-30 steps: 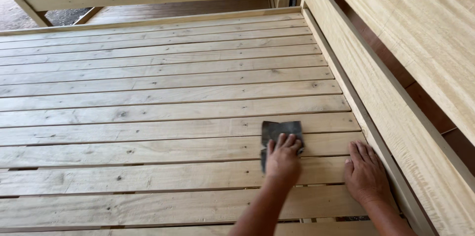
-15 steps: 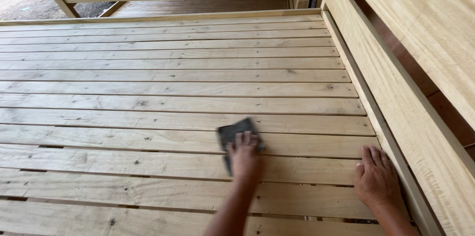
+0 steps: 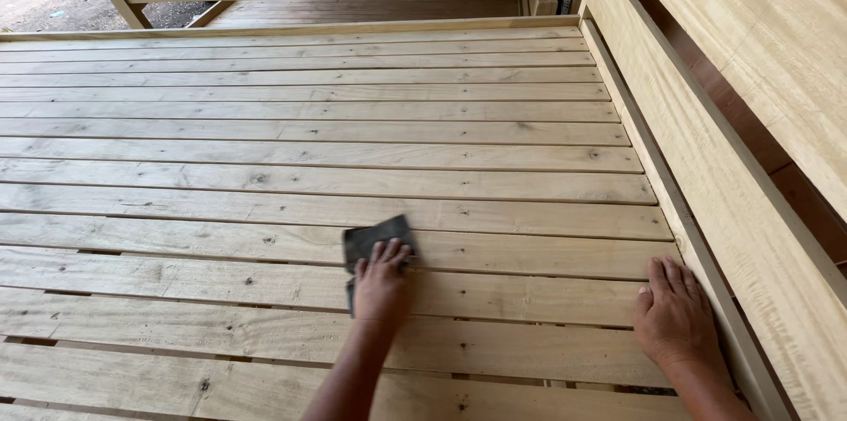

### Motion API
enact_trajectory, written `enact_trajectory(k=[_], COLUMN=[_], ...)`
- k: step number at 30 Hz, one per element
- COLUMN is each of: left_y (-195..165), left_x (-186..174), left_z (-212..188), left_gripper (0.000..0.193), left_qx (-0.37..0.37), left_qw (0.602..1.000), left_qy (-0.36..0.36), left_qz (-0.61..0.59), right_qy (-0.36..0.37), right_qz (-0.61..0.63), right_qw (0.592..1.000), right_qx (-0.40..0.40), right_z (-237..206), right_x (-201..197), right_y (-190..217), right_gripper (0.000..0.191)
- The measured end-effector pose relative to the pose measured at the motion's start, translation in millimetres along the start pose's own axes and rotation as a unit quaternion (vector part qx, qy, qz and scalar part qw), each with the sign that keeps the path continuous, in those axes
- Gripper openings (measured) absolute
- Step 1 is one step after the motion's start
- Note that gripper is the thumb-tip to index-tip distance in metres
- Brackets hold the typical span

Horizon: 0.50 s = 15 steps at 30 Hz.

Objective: The person sands the slatted surface of a wooden bed frame by hand, rubbing a piece of sandpaper back and forth across the planks. They work across different sections of the frame, briefly refold the sandpaper, and continue sanding other areas.

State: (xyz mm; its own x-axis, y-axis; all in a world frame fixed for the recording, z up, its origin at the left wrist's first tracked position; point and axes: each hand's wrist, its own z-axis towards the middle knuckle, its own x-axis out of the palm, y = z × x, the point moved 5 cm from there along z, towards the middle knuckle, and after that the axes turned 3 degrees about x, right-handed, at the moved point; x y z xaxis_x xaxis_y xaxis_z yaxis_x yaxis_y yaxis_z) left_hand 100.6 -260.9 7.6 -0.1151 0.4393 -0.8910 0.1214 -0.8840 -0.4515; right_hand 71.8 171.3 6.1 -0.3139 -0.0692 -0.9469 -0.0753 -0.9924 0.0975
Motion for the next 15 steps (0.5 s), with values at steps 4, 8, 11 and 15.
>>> enact_trajectory(k=[4, 8, 11, 15], left_y=[-11.9, -86.8, -126.5, -95.2], left_x=[17.0, 54.0, 63.1, 37.6], left_z=[5.1, 15.7, 16.2, 6.3], left_gripper=[0.062, 0.064, 0.06, 0.059], left_qx=[-0.009, 0.057, 0.123, 0.145], left_qw=[0.999, 0.998, 0.991, 0.987], left_qy=[-0.001, 0.036, 0.05, 0.073], left_qz=[0.041, 0.017, 0.01, 0.009], right_qy=[0.004, -0.002, -0.002, 0.023], right_qz=[-0.031, -0.043, -0.034, -0.008], right_qw=[0.999, 0.999, 0.999, 0.999], right_qx=[0.01, 0.019, 0.013, 0.038], right_z=[1.4, 2.5, 3.8, 7.6], right_x=[2.0, 4.1, 3.1, 5.0], right_y=[3.5, 7.4, 5.6, 0.5], right_gripper=[0.061, 0.061, 0.061, 0.061])
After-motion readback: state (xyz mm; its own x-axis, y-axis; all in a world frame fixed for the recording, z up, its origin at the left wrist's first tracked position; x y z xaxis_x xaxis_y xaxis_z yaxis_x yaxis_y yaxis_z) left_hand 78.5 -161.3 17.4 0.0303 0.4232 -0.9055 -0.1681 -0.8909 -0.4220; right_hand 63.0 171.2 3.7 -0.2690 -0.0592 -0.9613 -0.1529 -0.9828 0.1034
